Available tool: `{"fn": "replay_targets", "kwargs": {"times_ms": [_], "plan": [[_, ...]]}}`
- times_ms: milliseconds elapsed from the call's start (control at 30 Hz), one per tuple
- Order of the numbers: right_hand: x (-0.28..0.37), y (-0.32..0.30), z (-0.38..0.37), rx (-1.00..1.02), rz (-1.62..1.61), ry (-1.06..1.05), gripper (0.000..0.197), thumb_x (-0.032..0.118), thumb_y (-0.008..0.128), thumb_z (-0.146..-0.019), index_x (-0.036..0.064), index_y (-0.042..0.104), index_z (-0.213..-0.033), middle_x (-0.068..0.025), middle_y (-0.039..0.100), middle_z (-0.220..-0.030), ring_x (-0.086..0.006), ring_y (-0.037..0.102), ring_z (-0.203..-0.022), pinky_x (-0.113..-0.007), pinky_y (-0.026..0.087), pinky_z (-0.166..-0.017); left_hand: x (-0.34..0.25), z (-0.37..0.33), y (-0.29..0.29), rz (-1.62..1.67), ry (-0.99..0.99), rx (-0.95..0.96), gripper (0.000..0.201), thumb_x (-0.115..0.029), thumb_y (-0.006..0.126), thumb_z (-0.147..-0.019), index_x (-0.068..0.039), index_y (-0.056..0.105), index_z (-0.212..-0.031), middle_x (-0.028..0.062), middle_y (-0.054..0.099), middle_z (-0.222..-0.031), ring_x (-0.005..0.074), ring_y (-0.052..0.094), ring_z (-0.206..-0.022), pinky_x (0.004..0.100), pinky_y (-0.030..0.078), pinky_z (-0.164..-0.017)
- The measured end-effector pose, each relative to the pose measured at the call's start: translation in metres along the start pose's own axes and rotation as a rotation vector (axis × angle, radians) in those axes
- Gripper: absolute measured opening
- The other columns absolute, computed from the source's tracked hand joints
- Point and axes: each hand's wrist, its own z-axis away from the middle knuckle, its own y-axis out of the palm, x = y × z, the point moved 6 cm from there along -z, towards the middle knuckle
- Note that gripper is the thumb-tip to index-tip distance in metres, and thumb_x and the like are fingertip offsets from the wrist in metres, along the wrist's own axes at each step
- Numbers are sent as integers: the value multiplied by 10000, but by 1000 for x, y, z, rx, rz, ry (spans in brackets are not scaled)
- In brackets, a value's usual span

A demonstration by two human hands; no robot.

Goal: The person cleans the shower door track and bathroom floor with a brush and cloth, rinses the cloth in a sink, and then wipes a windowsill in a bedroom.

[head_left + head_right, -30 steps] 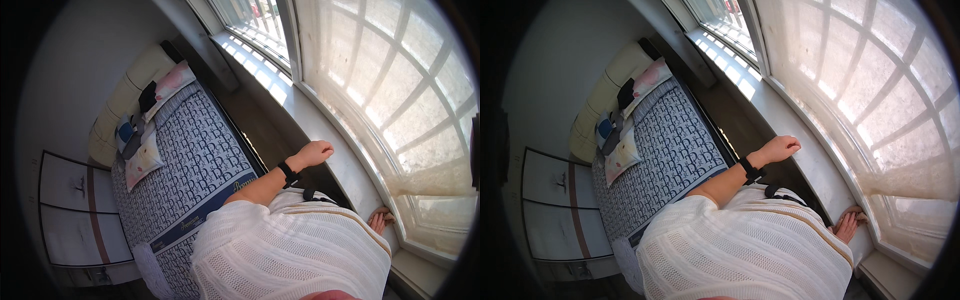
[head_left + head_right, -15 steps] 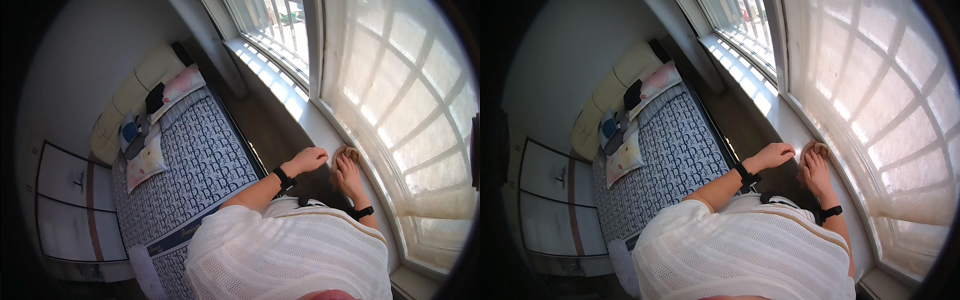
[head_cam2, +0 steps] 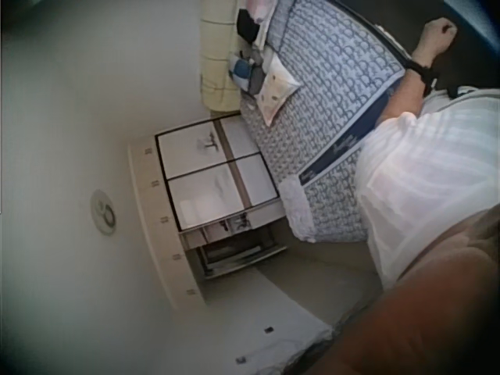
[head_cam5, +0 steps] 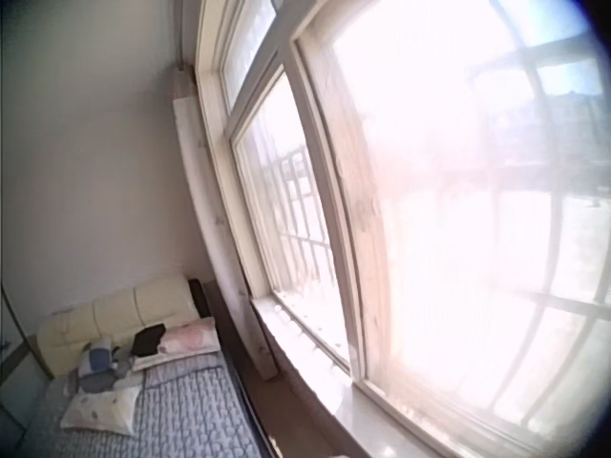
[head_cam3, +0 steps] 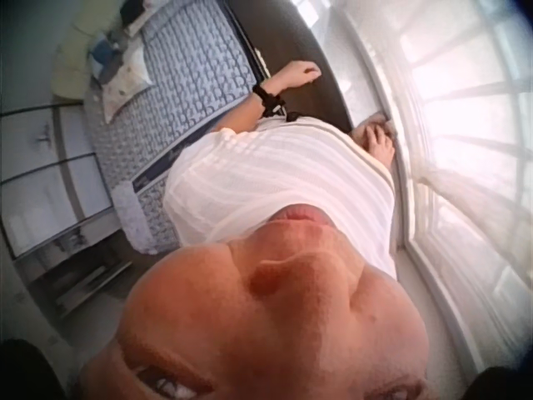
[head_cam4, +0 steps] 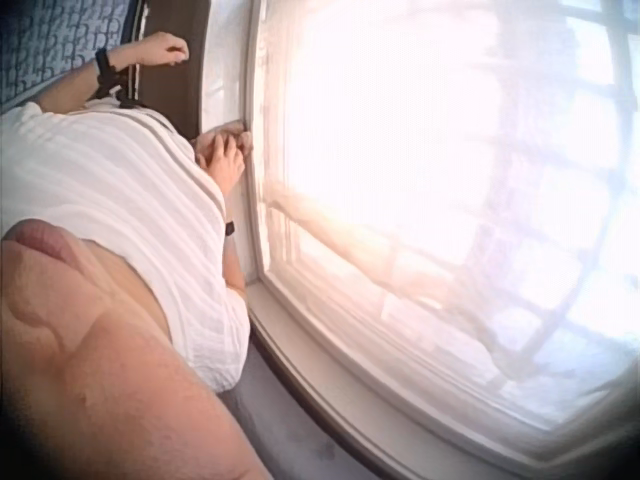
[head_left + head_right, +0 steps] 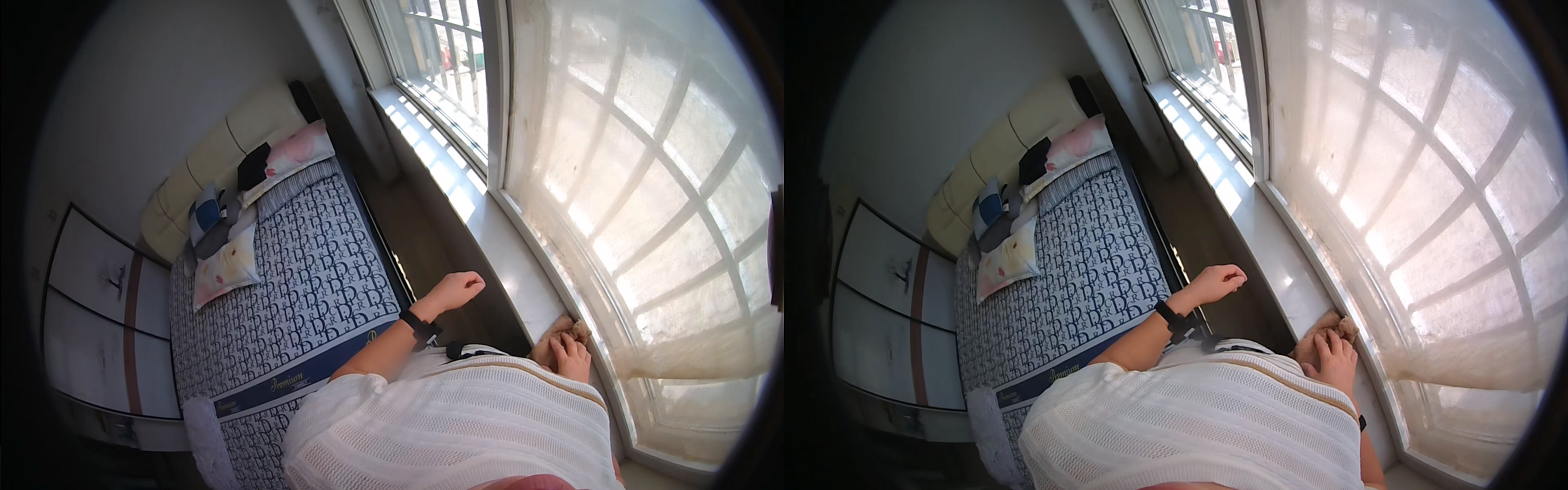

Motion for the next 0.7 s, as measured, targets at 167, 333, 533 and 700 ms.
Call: {"fn": "replay_targets", "kwargs": {"times_ms": [167,333,533,700], "plan": [[-15,38,-2,-69,144,-137,736,320,718,-649,121,428,-1296,-135,343,-1399,-336,309,-1281,-456,229,-1065,-13,-6,12,-4,5,8,206,-190,552,-872,-33,630,-981,47,640,-781,114,604,-728,254,480,-679],[-23,48,-11,-19,101,-175,700,335,689,-678,163,433,-1306,-100,337,-1422,-309,307,-1296,-442,229,-1063,-29,-19,26,60,70,46,243,-250,562,-862,-46,626,-978,119,655,-859,224,628,-786,321,485,-721],[9,38,-66,1,40,-210,686,331,698,-680,154,452,-1295,-104,355,-1408,-312,321,-1284,-445,248,-1043,-32,-52,11,42,130,86,240,-250,562,-864,-45,626,-972,122,654,-859,229,628,-783,316,487,-723],[42,40,-136,40,40,-188,717,312,729,-666,127,451,-1300,-138,354,-1399,-333,313,-1284,-461,251,-1040,-23,-102,-19,91,172,215,253,-257,560,-868,-41,619,-986,126,656,-877,242,629,-807,320,488,-738]]}}
